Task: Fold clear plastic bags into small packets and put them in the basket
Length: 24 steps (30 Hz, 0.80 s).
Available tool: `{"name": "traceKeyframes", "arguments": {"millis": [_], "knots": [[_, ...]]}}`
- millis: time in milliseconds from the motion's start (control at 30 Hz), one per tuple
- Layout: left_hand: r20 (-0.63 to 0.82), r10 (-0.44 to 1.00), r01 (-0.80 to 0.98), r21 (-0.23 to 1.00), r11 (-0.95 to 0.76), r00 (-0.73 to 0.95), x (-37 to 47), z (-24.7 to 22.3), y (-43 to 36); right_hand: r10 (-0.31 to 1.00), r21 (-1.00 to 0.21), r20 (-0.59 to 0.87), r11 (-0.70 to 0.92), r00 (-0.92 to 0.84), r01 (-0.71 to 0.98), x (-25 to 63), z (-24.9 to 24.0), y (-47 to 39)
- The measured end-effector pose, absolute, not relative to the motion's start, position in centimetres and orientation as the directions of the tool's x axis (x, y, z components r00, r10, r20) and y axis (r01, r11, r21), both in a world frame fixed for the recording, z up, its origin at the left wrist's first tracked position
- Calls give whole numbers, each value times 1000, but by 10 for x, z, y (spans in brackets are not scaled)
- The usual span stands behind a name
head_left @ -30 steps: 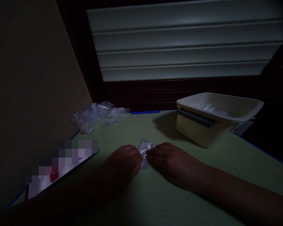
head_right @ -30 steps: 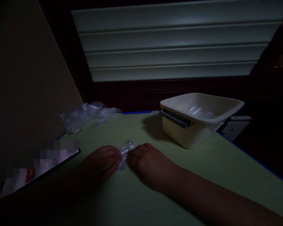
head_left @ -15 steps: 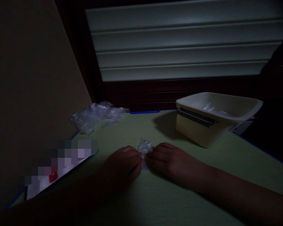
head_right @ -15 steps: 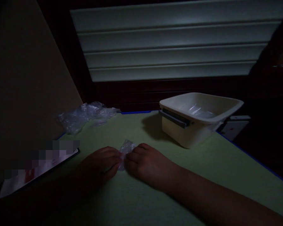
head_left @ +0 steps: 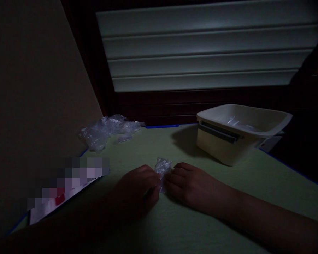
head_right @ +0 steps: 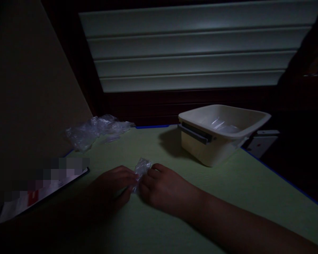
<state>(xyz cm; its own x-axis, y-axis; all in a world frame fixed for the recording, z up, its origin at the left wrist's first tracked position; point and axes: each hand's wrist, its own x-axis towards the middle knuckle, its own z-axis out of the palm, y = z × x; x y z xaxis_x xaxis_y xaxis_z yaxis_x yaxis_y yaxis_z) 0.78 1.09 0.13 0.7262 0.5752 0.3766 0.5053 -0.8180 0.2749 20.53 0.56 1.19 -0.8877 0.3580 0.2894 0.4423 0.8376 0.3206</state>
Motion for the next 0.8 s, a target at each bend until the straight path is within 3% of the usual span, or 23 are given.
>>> {"name": "traceKeyframes", "arguments": {"millis": [200,433,567,800], "knots": [[390,556,491,261,-831,734,7,5,9,377,264,315,846,-871,463,205,10,7],[358,551,477,280,-833,754,5,2,11,560,-149,323,826,-763,544,211,12,12],[393,564,487,284,-826,726,3,-2,12,603,-300,298,795,-740,527,212,15,10],[296,570,524,225,-822,767,0,0,16,579,-293,302,812,-757,505,212,16,8]]}}
